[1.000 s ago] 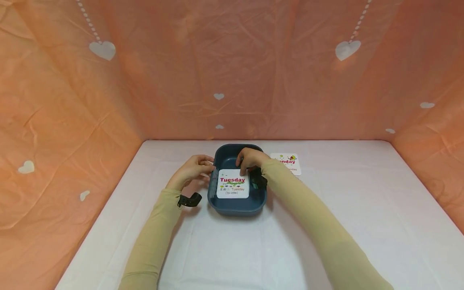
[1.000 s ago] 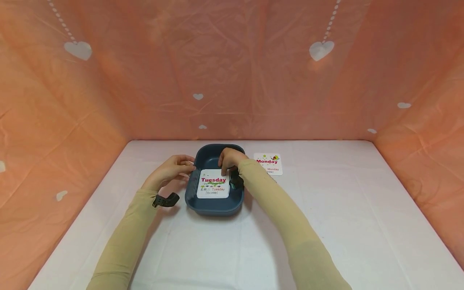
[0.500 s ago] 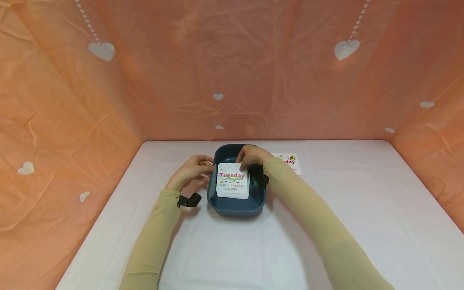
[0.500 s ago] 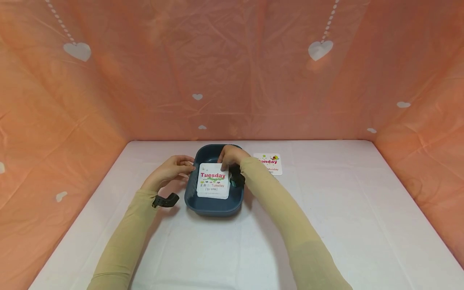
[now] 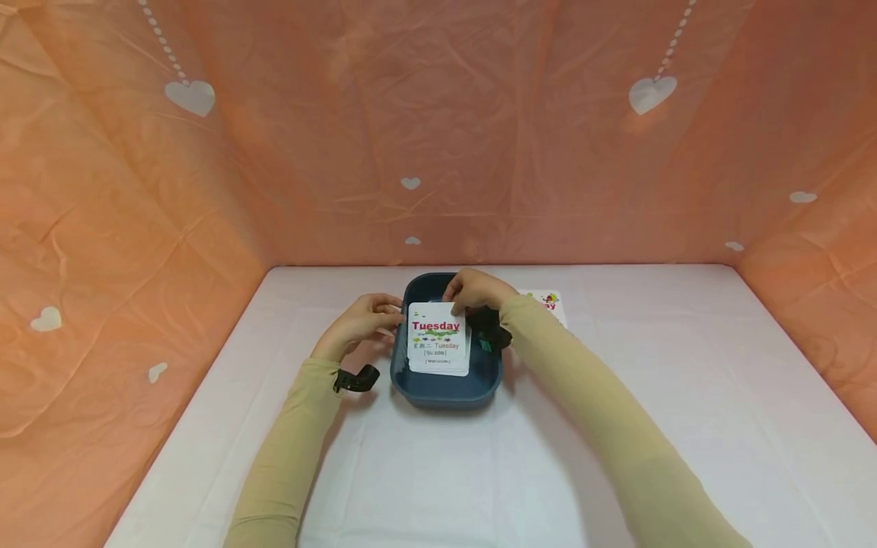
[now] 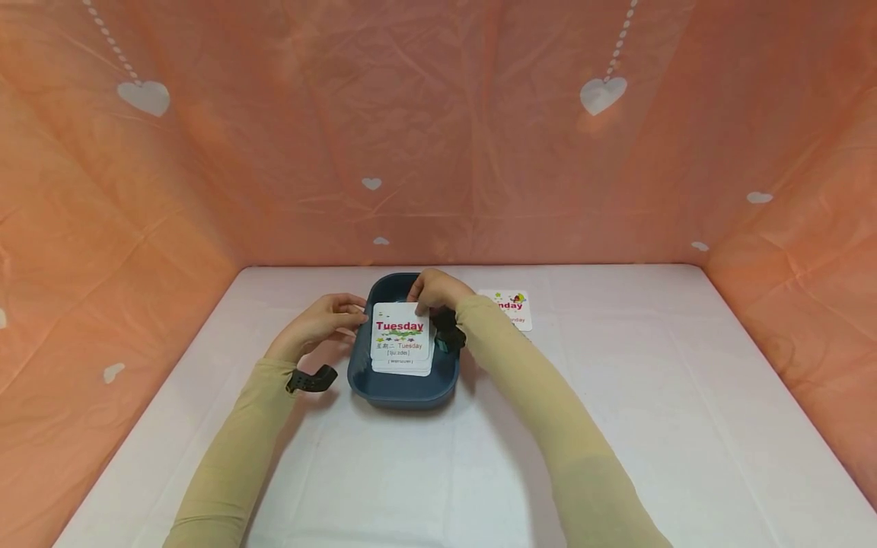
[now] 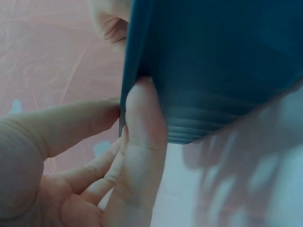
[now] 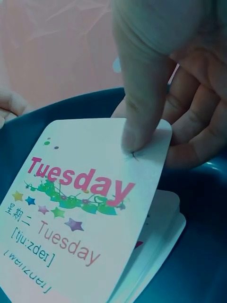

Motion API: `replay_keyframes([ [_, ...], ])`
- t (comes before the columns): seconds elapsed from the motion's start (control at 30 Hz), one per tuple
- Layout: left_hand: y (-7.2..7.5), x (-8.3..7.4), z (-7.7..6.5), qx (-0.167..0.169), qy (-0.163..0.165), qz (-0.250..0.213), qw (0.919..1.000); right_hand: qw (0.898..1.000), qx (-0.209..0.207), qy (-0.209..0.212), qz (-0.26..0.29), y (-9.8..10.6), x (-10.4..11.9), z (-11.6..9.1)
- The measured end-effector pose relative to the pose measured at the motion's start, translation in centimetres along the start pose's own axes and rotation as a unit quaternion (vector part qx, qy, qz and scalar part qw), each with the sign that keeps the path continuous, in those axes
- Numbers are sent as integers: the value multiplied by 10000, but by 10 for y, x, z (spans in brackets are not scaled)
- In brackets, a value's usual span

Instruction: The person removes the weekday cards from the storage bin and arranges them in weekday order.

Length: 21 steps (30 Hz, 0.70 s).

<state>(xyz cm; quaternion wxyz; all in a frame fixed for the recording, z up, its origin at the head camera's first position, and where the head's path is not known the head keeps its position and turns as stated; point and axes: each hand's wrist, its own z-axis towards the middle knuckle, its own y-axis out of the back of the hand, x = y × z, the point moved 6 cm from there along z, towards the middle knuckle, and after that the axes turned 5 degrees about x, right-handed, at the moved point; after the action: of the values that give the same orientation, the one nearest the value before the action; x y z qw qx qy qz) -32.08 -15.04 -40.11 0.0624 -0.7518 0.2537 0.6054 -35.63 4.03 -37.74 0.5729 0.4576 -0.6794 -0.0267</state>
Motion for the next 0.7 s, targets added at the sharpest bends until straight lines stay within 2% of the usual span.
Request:
replay_keyframes([
  [0.3,1,-1,1,-40,11,18,10000,9998,120,-131,89,3,-1,-2],
  [0.47,2,-1,1,-54,-25,39,10000,9998,122,112,88,8,-1,-6],
  [0.7,3,1,-1,-93,125,-48,9999,9983,164,419,379,10,-2,-12],
])
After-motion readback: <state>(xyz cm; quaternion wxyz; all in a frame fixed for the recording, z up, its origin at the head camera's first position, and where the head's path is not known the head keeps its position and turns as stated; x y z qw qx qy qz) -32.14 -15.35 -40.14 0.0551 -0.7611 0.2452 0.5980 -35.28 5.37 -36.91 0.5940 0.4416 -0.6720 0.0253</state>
